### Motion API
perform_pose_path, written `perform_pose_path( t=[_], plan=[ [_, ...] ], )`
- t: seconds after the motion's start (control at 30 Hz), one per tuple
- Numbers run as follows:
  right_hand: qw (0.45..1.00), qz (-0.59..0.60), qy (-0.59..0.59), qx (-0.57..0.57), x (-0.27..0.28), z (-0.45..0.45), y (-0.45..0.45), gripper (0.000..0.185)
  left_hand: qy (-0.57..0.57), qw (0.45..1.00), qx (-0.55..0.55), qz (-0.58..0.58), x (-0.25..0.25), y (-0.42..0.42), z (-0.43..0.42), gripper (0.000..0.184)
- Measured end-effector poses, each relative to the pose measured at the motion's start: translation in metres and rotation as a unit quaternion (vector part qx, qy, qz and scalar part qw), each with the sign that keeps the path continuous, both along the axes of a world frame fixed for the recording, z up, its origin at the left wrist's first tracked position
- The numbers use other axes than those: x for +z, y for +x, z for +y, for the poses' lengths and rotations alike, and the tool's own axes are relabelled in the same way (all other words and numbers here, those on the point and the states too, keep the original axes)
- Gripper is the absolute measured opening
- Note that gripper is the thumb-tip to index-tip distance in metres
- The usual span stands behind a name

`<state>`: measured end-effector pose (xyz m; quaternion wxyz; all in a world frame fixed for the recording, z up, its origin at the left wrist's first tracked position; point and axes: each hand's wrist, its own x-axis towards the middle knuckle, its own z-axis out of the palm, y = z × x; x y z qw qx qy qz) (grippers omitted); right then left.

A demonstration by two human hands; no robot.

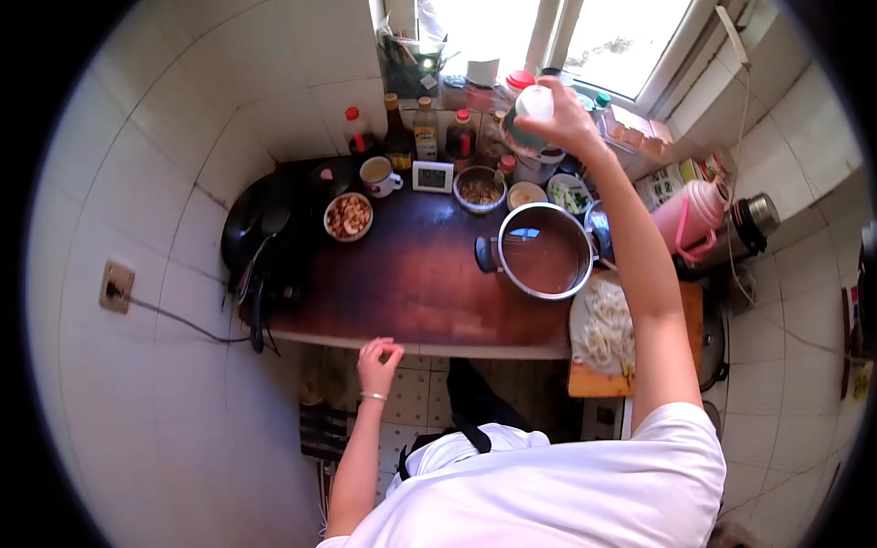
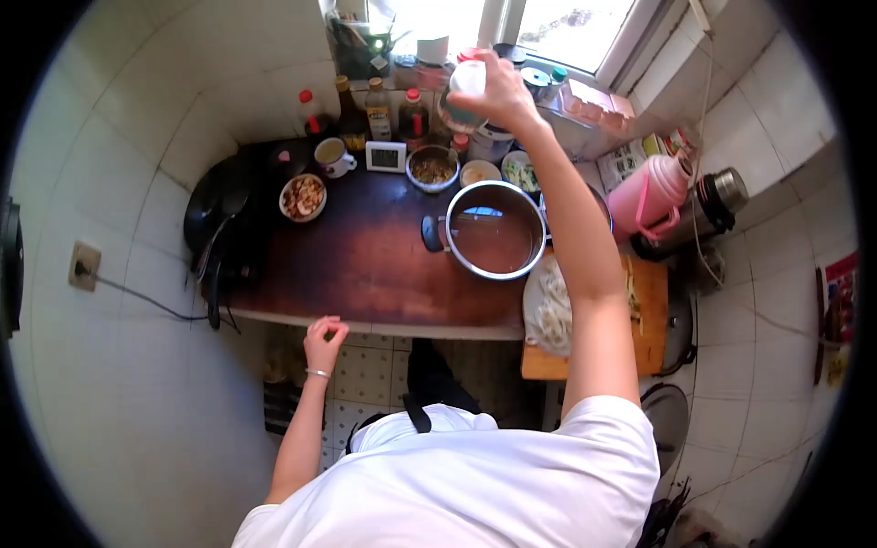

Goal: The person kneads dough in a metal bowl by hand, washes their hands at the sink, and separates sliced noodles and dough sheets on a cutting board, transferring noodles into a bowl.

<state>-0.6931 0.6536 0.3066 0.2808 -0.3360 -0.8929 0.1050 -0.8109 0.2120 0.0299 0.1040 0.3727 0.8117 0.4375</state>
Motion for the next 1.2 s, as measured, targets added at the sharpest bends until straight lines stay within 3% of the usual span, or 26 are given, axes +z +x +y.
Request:
perform_pose_path(
  t=[0.2, 0.33, 0.47, 0.53, 0.57, 0.63, 0.67, 0.73, 0.77, 0.8, 0.83, 0.87, 0.9, 0.93, 0.97, 1.07, 1.2],
  plan=[
    [0.993, -0.055, 0.072, -0.07, -0.007, 0.195, -0.09, 0.09, -0.068, 0.991, -0.041, -0.103, -0.011, -0.013, 0.053, 0.022],
    [0.987, -0.119, 0.031, -0.102, -0.018, 0.245, -0.125, 0.094, -0.07, 0.986, -0.039, -0.145, -0.004, -0.013, 0.094, 0.024],
    [0.991, -0.108, 0.003, -0.081, -0.049, 0.277, -0.134, 0.092, -0.065, 0.977, -0.053, -0.195, -0.004, -0.011, 0.12, 0.026],
    [0.993, -0.092, 0.054, -0.049, -0.047, 0.267, -0.123, 0.095, -0.087, 0.974, -0.08, -0.191, -0.004, -0.013, 0.124, 0.029],
    [0.997, -0.066, 0.015, -0.023, -0.04, 0.265, -0.12, 0.09, -0.088, 0.973, -0.092, -0.193, -0.004, -0.013, 0.126, 0.03],
    [0.991, 0.077, 0.085, 0.074, -0.049, 0.242, -0.107, 0.043, -0.102, 0.965, -0.112, -0.212, 0.001, -0.012, 0.125, 0.035],
    [0.978, 0.184, -0.01, 0.102, -0.042, 0.216, -0.092, 0.038, -0.111, 0.963, -0.122, -0.213, 0.0, -0.013, 0.123, 0.035],
    [0.962, 0.214, -0.169, 0.024, -0.034, 0.164, -0.055, 0.059, -0.093, 0.956, -0.148, -0.236, -0.004, -0.013, 0.115, 0.039],
    [0.905, 0.324, -0.266, 0.073, -0.065, 0.164, -0.031, 0.075, -0.102, 0.953, -0.158, -0.237, -0.004, -0.012, 0.113, 0.043],
    [0.789, 0.431, -0.425, 0.109, -0.056, 0.129, -0.004, 0.073, -0.102, 0.952, -0.175, -0.231, -0.002, -0.013, 0.113, 0.043],
    [0.63, 0.521, -0.559, 0.141, -0.05, 0.078, 0.027, 0.07, -0.116, 0.947, -0.186, -0.235, 0.002, -0.012, 0.109, 0.043],
    [0.553, 0.56, -0.584, 0.199, -0.073, 0.049, 0.062, 0.071, -0.137, 0.939, -0.206, -0.239, 0.004, -0.011, 0.104, 0.043],
    [0.522, 0.576, -0.599, 0.193, -0.079, 0.0, 0.089, 0.059, -0.119, 0.932, -0.228, -0.254, 0.0, -0.01, 0.1, 0.042],
    [0.534, 0.575, -0.602, 0.147, -0.101, -0.046, 0.118, 0.06, -0.1, 0.923, -0.255, -0.271, -0.01, -0.01, 0.095, 0.042],
    [0.502, 0.575, -0.634, 0.123, -0.123, -0.09, 0.148, 0.06, -0.09, 0.91, -0.273, -0.298, -0.029, -0.01, 0.09, 0.041],
    [0.374, 0.731, -0.559, 0.111, -0.135, -0.235, 0.216, 0.076, -0.129, 0.893, -0.324, -0.285, -0.035, 0.001, 0.077, 0.036],
    [0.403, 0.82, -0.401, 0.063, -0.094, -0.365, 0.271, 0.082, -0.161, 0.843, -0.454, -0.24, -0.044, 0.033, 0.056, 0.031]
  ],
)
